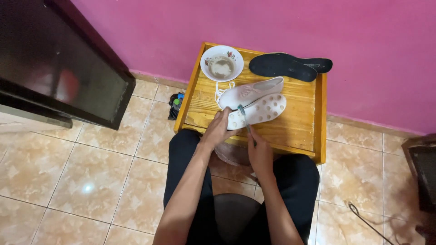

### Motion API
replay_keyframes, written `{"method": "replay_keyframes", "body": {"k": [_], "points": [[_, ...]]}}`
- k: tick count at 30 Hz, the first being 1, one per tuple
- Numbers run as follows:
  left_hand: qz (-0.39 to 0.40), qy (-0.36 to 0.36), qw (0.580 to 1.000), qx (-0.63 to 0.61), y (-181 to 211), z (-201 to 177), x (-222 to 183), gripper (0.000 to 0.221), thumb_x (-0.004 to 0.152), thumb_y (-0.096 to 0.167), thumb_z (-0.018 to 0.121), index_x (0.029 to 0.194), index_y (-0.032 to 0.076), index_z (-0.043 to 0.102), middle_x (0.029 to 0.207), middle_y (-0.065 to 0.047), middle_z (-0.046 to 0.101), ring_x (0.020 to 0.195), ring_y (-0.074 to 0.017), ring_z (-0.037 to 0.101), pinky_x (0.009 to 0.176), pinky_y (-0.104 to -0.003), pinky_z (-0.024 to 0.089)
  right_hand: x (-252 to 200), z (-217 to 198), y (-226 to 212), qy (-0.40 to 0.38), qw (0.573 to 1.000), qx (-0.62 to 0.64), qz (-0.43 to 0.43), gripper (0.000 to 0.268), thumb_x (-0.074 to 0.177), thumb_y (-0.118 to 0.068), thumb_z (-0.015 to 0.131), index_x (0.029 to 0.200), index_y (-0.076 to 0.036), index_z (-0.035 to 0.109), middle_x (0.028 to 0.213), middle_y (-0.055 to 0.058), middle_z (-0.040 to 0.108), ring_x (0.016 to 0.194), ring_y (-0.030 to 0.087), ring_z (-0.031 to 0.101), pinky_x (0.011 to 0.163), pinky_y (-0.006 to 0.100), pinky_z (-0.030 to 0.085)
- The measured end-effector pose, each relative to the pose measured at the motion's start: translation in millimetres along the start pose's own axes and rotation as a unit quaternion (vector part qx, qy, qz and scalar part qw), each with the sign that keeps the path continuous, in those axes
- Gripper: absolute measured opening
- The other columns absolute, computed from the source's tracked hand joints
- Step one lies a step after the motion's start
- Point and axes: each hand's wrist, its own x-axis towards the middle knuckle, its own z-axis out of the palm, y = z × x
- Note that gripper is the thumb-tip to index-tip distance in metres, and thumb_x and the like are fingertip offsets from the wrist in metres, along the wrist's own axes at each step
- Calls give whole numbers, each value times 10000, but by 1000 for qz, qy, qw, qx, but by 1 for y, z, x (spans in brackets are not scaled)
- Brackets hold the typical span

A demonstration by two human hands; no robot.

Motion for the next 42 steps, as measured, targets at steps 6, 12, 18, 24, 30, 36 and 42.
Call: {"method": "replay_keyframes", "body": {"k": [6,12,18,24,30,36,42], "points": [[20,-2,999,34,-11,5,7,563,866,221,763,1262,85,387,1229,-254,604,1269,-397,488,1001,-500,502,-16,-17,-28,-7,999,-40,10,395,1119,-219,461,1449,-34,575,1371,213,638,1178,322,668,968,467,568],[15,3,1000,13,-3,4,0,537,885,264,743,1249,92,388,1202,-248,604,1249,-387,491,987,-500,507,-23,-26,-38,-17,997,-75,7,386,1109,-214,466,1468,-137,585,1359,157,657,1179,293,666,970,458,567],[23,12,999,30,-3,3,-2,495,901,200,710,1261,66,398,1194,-245,613,1237,-368,502,974,-468,518,-8,0,-18,7,993,-111,-34,398,1095,-123,476,1484,-98,554,1365,211,639,1193,331,658,983,487,560],[5,3,1000,8,-21,10,4,550,865,268,755,1238,89,394,1242,-243,583,1227,-381,475,1016,-487,479,-30,-10,-17,17,995,-102,-14,435,1075,-131,487,1508,-119,530,1339,212,664,1176,426,645,986,572,545],[13,11,1000,-1,-4,2,-3,557,860,275,749,1248,86,398,1250,-236,578,1225,-386,476,1014,-495,470,-1,7,-1,9,998,-53,-37,435,1084,-106,468,1512,-128,538,1335,208,657,1193,388,647,974,527,553],[17,13,1000,6,11,-12,-5,521,873,244,748,1222,84,397,1196,-231,589,1210,-384,483,996,-480,480,-17,12,20,12,996,-84,-21,400,1089,-142,487,1479,-115,570,1370,168,646,1198,321,664,993,480,556],[4,15,1000,-18,4,-4,-7,486,875,223,736,1201,78,406,1159,-248,600,1195,-393,487,982,-488,487,-7,13,10,17,996,-84,-38,415,1094,-125,496,1507,-141,536,1402,148,627,1227,284,644,1042,465,530]]}}
